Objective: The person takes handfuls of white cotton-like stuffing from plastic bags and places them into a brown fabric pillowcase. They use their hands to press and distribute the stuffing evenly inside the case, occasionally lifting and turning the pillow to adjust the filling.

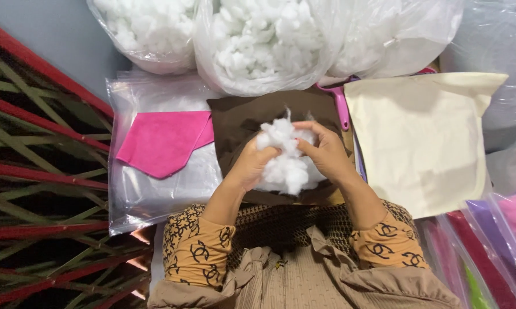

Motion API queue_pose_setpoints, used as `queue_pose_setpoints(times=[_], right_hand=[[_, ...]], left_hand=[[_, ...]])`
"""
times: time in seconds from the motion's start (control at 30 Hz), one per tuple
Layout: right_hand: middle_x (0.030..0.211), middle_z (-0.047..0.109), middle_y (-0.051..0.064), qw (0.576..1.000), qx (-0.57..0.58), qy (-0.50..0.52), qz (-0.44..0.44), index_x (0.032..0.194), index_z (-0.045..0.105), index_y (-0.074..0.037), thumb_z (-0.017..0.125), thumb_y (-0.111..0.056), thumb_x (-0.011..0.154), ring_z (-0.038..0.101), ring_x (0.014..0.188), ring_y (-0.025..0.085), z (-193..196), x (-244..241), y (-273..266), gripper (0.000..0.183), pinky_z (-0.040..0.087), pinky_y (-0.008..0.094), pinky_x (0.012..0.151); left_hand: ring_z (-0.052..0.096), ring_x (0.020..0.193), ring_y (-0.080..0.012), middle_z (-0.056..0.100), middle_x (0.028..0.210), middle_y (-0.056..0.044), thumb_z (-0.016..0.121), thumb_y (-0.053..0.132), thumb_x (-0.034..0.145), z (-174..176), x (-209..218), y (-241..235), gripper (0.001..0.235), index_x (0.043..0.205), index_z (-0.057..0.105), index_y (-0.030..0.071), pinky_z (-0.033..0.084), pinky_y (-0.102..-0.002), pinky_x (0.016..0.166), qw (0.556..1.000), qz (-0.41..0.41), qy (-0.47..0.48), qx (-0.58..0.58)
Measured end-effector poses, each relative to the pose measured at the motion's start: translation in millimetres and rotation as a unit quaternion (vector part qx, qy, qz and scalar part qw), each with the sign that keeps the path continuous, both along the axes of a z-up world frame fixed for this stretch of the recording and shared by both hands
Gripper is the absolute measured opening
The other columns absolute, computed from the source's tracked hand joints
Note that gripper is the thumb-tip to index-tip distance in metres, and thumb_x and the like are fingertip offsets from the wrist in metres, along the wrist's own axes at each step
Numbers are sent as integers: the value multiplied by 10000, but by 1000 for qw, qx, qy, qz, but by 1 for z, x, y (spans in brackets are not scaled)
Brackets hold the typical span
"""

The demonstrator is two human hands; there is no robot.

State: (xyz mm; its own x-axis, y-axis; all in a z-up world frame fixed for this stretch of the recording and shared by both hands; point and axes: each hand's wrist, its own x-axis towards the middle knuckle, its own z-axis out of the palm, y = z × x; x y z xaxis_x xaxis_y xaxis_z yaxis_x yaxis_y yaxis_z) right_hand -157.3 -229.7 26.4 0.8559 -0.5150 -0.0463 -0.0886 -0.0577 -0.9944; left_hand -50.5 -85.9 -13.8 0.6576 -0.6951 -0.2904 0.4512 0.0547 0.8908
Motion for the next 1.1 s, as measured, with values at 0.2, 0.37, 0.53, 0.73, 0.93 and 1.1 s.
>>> queue_pose_setpoints(times=[0.2, 0.37, 0.53, 0.73, 0.93, 1.1], right_hand=[[851, 700, 9, 993, -11, -35, -116, 1090, 774, -121, 762, -69, 870, 596, 732, 55, -2, -6, -25, 226, 527, 204, 648], [963, 690, 2, 983, -24, -97, -153, 1138, 735, -118, 735, -90, 917, 572, 869, 51, 11, -13, -23, 222, 508, 212, 820], [1302, 644, 144, 980, -181, -74, 32, 1358, 666, -137, 808, -365, 861, 550, 1317, 323, -6, -8, -8, 565, 362, 456, 1152], [1011, 734, 97, 977, -196, -77, 38, 990, 786, -109, 812, -69, 812, 686, 1006, 245, -7, -14, -29, 185, 488, 362, 940], [1009, 717, 45, 982, 76, -140, -101, 991, 685, -92, 800, -102, 886, 720, 879, 130, 19, -32, -43, 157, 618, 274, 803], [1041, 721, 82, 980, 97, -152, -77, 1022, 674, -85, 815, -132, 856, 732, 904, 161, 19, -37, -34, 224, 619, 293, 812]], left_hand=[[633, 1147, -239, 701, 1212, -141, 729, 114, 821, 2, 16, 5, 592, 1401, 618, 80, 522, -443, 975, 982, -21, -161, 92], [645, 1168, -338, 698, 1180, -140, 720, 152, 818, 3, 15, 6, 428, 1240, 682, 92, 504, -487, 1005, 939, -48, -305, 152], [662, 1129, -370, 679, 1128, -144, 768, 225, 832, 2, 6, 0, 397, 1190, 668, 84, 531, -490, 971, 879, -102, -418, 204], [668, 1098, -404, 682, 1077, -147, 769, 194, 829, 18, 17, 12, 311, 1105, 678, 81, 532, -505, 948, 876, -123, -427, 186], [672, 1080, -339, 692, 1040, -89, 774, 222, 839, 23, 48, 39, 222, 1022, 683, 137, 525, -466, 938, 901, -36, -389, 190], [668, 994, -247, 683, 1013, -61, 767, 247, 834, 16, 63, 55, 227, 1027, 687, 157, 521, -415, 866, 923, 33, -327, 198]])
